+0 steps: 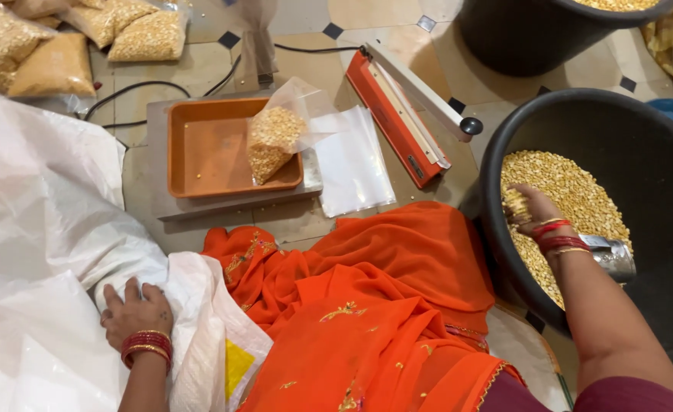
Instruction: Weighing and packaging chickpeas into small plastic bags.
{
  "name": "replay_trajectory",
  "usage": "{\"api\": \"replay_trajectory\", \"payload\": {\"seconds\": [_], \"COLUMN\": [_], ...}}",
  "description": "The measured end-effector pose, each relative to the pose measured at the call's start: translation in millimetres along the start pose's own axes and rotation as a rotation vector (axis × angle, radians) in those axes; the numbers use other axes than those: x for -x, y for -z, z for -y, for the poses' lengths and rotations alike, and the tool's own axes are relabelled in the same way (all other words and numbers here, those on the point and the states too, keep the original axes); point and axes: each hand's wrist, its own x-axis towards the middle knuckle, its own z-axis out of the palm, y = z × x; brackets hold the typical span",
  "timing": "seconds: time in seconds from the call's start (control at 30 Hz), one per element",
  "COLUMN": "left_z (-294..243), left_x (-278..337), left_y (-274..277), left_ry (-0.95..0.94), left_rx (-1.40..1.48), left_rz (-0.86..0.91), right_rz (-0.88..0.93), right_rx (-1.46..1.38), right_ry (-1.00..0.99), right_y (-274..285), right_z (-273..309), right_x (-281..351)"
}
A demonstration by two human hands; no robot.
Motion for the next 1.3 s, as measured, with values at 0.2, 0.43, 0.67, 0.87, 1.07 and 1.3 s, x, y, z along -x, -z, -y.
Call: {"api": "replay_trajectory", "payload": {"seconds": [0.2,0.43,0.67,0.87,1.07,1.3], "left_z": [-1,-2,-7,-9,-5,-6], "left_x": [3,3,7,7,7,6], "left_y": [2,3,9,8,8,7], "left_ry": [0.004,0.0,0.012,0.028,0.009,-0.01], "left_rx": [0.003,0.006,0.023,0.031,0.044,0.033], "left_rz": [0.026,0.047,0.035,0.04,0.028,0.022], "right_rz": [0.165,0.4,0.673,0.682,0.543,-0.001], "right_rx": [-0.494,-0.693,-0.586,0.07,0.906,0.397], "right_ry": [0.094,0.244,0.12,0.399,0.569,0.682], "right_y": [-13,-107,-323,-466,-461,-259], "right_z": [60,108,133,75,84,122], "right_x": [77,111,105,15,79,131]}}
